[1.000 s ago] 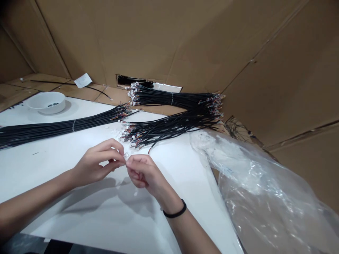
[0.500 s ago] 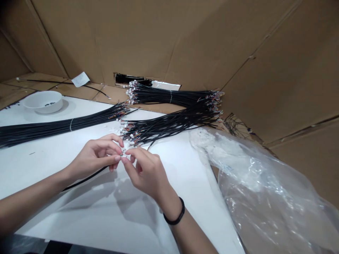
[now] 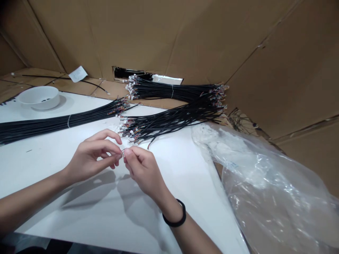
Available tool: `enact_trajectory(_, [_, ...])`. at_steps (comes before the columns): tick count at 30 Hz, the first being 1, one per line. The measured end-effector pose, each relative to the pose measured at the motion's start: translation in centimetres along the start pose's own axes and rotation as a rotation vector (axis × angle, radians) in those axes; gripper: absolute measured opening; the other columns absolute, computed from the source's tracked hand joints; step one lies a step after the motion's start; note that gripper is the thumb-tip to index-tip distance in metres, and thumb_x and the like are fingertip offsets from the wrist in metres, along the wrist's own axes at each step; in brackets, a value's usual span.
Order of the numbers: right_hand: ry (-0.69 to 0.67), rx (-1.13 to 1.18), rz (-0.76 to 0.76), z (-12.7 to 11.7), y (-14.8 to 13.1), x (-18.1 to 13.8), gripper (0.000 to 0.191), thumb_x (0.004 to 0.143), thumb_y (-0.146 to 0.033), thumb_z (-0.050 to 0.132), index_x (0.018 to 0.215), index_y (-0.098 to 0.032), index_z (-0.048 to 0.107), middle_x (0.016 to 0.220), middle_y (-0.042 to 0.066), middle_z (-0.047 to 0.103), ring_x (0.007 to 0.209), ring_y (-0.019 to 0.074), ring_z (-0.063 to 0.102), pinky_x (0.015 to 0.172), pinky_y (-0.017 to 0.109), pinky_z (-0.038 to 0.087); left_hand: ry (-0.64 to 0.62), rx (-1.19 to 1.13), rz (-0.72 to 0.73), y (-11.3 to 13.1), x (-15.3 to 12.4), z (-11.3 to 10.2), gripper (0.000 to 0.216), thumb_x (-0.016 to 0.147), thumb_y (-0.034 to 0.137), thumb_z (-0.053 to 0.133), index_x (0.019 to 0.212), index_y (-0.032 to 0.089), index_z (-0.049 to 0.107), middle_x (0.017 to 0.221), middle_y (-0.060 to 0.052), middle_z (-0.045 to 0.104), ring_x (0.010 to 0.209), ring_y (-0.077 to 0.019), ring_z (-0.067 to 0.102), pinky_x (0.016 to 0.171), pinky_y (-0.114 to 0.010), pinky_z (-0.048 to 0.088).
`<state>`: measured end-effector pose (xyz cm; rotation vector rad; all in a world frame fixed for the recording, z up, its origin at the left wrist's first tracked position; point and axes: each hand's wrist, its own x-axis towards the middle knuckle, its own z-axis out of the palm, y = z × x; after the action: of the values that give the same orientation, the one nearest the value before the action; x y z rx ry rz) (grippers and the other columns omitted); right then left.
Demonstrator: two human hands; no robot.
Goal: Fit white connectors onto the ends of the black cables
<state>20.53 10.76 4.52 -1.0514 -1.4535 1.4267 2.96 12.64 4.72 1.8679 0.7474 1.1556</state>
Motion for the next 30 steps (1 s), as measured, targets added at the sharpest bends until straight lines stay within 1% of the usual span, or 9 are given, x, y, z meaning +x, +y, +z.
enact_trajectory(2, [-0.045, 0.191, 0.108, 0.0, 0.2, 0.1, 0.041, 0.089, -0.05, 0.056, 0.064, -0.019, 0.048, 0.047, -0.008, 0.037, 0.035, 0.0044, 0.026, 0.034, 0.019, 0.02, 0.019, 0.175, 0.158, -0.1, -0.1, 0.0, 0.015, 0.083, 0.002, 0.06, 0.086, 0.014, 0.068, 0.1, -0.006, 0.055, 0.071, -0.0082, 0.064, 0.051, -0.014, 0.058])
enact_trajectory(5, [-0.096, 0.374, 0.194, 0.0, 0.3, 0.2, 0.041, 0.085, -0.05, 0.062, 0.064, -0.017, 0.049, 0.049, -0.009, 0.038, 0.034, 0.0019, 0.024, 0.031, 0.016, 0.017, 0.044, 0.372, 0.332, -0.4, -0.2, 0.0, 0.018, 0.08, -0.003, 0.06, 0.085, 0.012, 0.067, 0.098, -0.006, 0.056, 0.066, -0.0061, 0.059, 0.054, -0.016, 0.054])
enact_trajectory(7, [-0.11, 0.416, 0.204, 0.0, 0.4, 0.3, 0.04, 0.085, -0.048, 0.064, 0.064, -0.016, 0.05, 0.049, -0.009, 0.038, 0.034, 0.0014, 0.024, 0.03, 0.015, 0.017, 0.061, 0.427, 0.38, -0.5, -0.3, 0.0, 0.018, 0.08, -0.005, 0.06, 0.086, 0.011, 0.066, 0.098, -0.007, 0.057, 0.061, -0.0046, 0.057, 0.056, -0.018, 0.053])
enact_trajectory(10, [-0.117, 0.426, 0.193, 0.0, 0.4, 0.3, 0.039, 0.086, -0.047, 0.063, 0.065, -0.016, 0.051, 0.049, -0.009, 0.038, 0.035, 0.0011, 0.024, 0.03, 0.014, 0.017, 0.07, 0.431, 0.386, -0.3, -0.2, 0.0, 0.019, 0.079, -0.004, 0.059, 0.087, 0.012, 0.066, 0.097, -0.007, 0.057, 0.062, -0.0048, 0.055, 0.055, -0.018, 0.051])
enact_trajectory(13, [-0.123, 0.43, 0.198, 0.0, 0.3, 0.2, 0.039, 0.087, -0.046, 0.064, 0.065, -0.015, 0.052, 0.049, -0.008, 0.039, 0.034, 0.0007, 0.025, 0.03, 0.013, 0.016, 0.052, 0.354, 0.307, 0.2, -0.1, 0.0, 0.019, 0.077, -0.002, 0.06, 0.086, 0.013, 0.067, 0.098, -0.006, 0.057, 0.065, -0.006, 0.057, 0.051, -0.015, 0.051])
enact_trajectory(17, [-0.132, 0.467, 0.211, 0.0, 0.1, 0.1, 0.038, 0.087, -0.044, 0.065, 0.066, -0.015, 0.053, 0.049, -0.008, 0.04, 0.034, 0.0004, 0.025, 0.03, 0.013, 0.016, 0.011, 0.157, 0.124, 0.4, -0.1, -0.2, 0.01, 0.083, 0.007, 0.062, 0.084, 0.015, 0.068, 0.101, -0.007, 0.056, 0.077, -0.0107, 0.062, 0.048, -0.013, 0.053])
enact_trajectory(20, [-0.15, 0.487, 0.22, 0.1, -0.1, 0.0, 0.038, 0.086, -0.044, 0.065, 0.065, -0.015, 0.052, 0.048, -0.009, 0.039, 0.033, 0.0003, 0.024, 0.03, 0.013, 0.015, -0.066, -0.046, -0.05, 0.3, 0.1, -0.4, 0.006, 0.087, 0.017, 0.063, 0.083, 0.015, 0.066, 0.108, -0.005, 0.052, 0.064, -0.0048, 0.062, 0.045, -0.011, 0.053])
enact_trajectory(23, [-0.175, 0.504, 0.221, 0.1, -0.1, 0.0, 0.038, 0.087, -0.043, 0.065, 0.065, -0.015, 0.052, 0.048, -0.009, 0.038, 0.034, 0.0001, 0.023, 0.03, 0.013, 0.015, -0.142, -0.215, -0.19, 0.3, 0.2, -0.5, 0.009, 0.088, 0.022, 0.065, 0.083, 0.015, 0.063, 0.115, -0.003, 0.046, 0.053, 0.0016, 0.058, 0.043, -0.01, 0.052])
enact_trajectory(30, [-0.189, 0.509, 0.196, 0.3, 0.1, -0.1, 0.037, 0.089, -0.041, 0.063, 0.065, -0.015, 0.051, 0.049, -0.009, 0.038, 0.035, 0.0003, 0.024, 0.031, 0.013, 0.017, -0.18, -0.288, -0.245, 0.5, 0.3, -0.5, 0.013, 0.088, 0.021, 0.065, 0.079, 0.014, 0.06, 0.115, -0.001, 0.043, 0.052, 0.0051, 0.056, 0.045, -0.006, 0.05])
